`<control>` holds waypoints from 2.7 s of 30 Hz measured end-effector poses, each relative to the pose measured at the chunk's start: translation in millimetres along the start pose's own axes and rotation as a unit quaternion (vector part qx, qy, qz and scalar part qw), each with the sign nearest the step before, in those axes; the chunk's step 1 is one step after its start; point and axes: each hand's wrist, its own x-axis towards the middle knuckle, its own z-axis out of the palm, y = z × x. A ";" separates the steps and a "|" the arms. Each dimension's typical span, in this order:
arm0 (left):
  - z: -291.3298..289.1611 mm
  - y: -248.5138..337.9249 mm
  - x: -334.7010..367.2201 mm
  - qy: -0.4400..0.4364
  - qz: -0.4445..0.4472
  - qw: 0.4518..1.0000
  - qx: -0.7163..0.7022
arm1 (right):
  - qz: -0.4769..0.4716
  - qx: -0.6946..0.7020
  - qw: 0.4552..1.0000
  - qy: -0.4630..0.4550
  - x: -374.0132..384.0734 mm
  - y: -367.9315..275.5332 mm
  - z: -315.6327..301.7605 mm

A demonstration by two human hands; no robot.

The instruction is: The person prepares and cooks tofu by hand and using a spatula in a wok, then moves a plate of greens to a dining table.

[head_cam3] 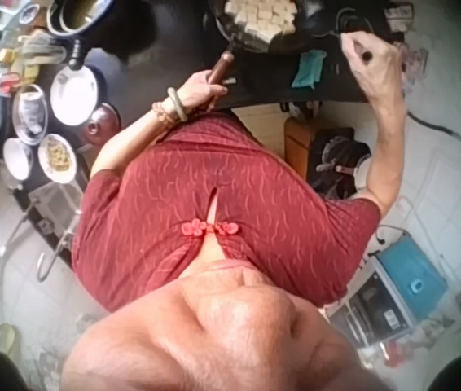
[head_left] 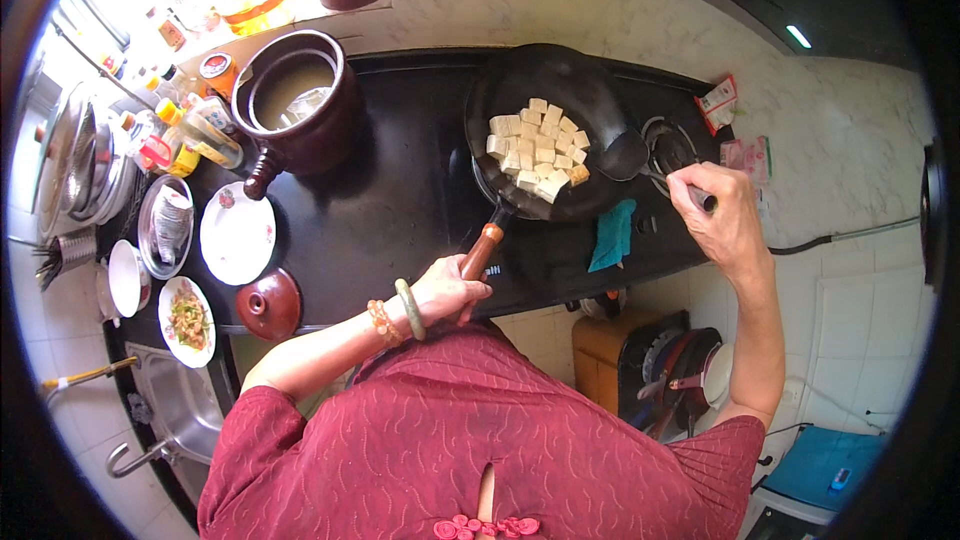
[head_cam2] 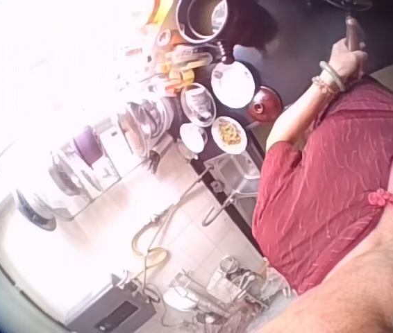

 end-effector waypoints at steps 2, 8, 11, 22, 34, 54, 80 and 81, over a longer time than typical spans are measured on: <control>-3.4 4.1 -3.4 0.002 -0.010 1.000 0.005 | 0.013 0.008 1.000 -0.007 -7.1 10.1 2.0; -8.1 8.6 -3.9 -0.002 -0.022 1.000 0.010 | 0.018 0.035 0.999 0.001 -20.0 20.3 6.2; -8.1 12.0 -5.8 -0.005 -0.026 1.000 0.011 | 0.050 0.070 0.996 -0.013 -15.8 24.2 2.0; -6.1 21.8 -11.2 0.000 -0.042 0.999 0.019 | 0.090 0.095 0.990 -0.046 -0.9 43.2 -6.6; -4.2 16.8 -8.6 -0.006 -0.040 0.999 0.004 | 0.123 0.124 0.983 -0.062 9.7 41.3 -2.6; -7.9 11.4 -9.5 -0.022 -0.031 0.999 -0.011 | 0.218 0.231 0.946 -0.064 6.2 57.7 0.5; 6.0 6.3 -2.5 0.000 -0.041 0.999 -0.007 | 0.304 0.142 0.942 -0.011 14.7 28.5 -51.6; 7.9 7.4 -1.9 0.002 -0.042 0.999 -0.009 | 0.296 0.138 0.944 -0.037 20.8 25.0 -50.9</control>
